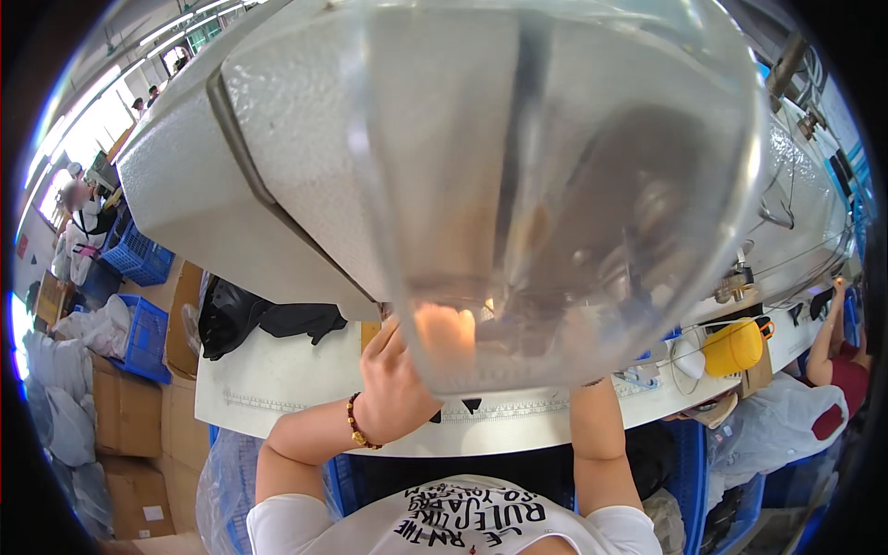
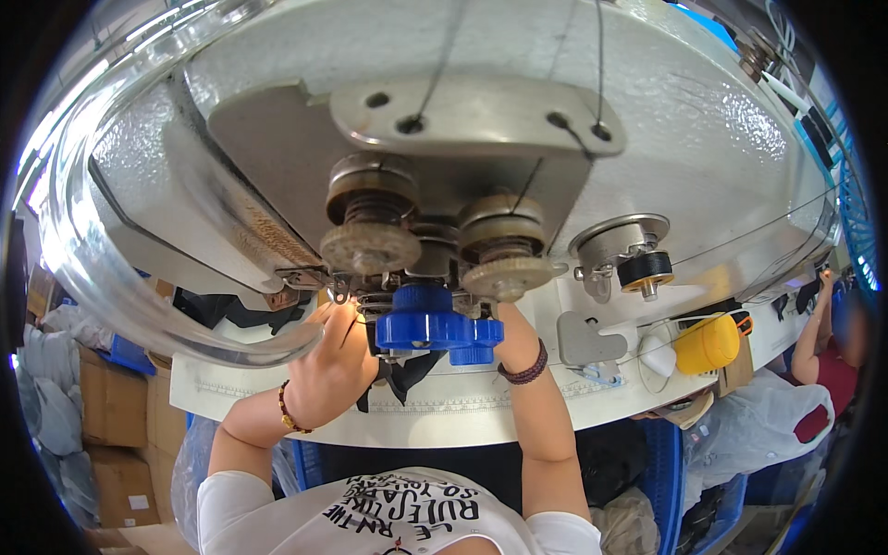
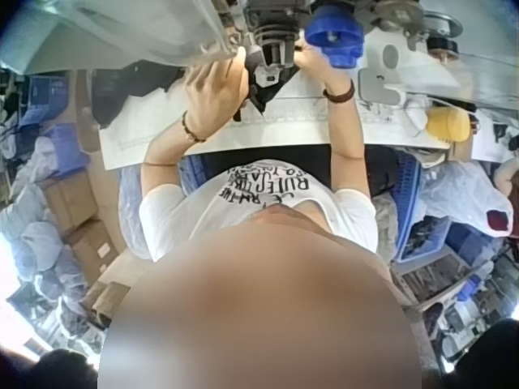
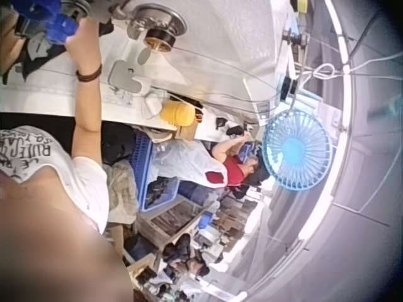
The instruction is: The recorder uses an industrial sewing machine to stitch together components of black leather or synthetic shoe uppers, then adjusts machine settings and thread.
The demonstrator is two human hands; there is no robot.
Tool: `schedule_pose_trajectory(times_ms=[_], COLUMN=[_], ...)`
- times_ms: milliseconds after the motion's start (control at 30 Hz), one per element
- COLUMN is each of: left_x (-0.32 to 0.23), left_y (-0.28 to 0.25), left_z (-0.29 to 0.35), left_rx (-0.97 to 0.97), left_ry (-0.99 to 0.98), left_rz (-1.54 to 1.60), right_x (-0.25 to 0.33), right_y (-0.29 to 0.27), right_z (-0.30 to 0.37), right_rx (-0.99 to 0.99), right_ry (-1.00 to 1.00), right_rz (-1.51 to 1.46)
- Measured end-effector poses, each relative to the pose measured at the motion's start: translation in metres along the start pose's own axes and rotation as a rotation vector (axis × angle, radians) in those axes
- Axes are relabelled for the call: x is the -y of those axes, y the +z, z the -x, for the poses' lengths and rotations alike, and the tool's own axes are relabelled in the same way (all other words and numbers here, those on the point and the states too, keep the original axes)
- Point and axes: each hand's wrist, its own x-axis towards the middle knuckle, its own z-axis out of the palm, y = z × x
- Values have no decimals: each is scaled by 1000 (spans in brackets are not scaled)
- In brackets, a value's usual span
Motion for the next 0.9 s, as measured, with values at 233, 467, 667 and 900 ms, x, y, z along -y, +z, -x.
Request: schedule_pose_trajectory(times_ms=[233,467,667,900], left_x=[-4,27,48,16], left_y=[-8,-14,0,-22], left_z=[-3,40,43,18], left_rx=[223,526,-6,110], left_ry=[-31,174,322,72], left_rz=[0,58,84,218], right_x=[3,35,24,28], right_y=[0,46,87,99], right_z=[2,59,64,71], right_rx=[-49,-268,-222,-299], right_ry=[44,-232,-68,163], right_rz=[4,450,122,-576])
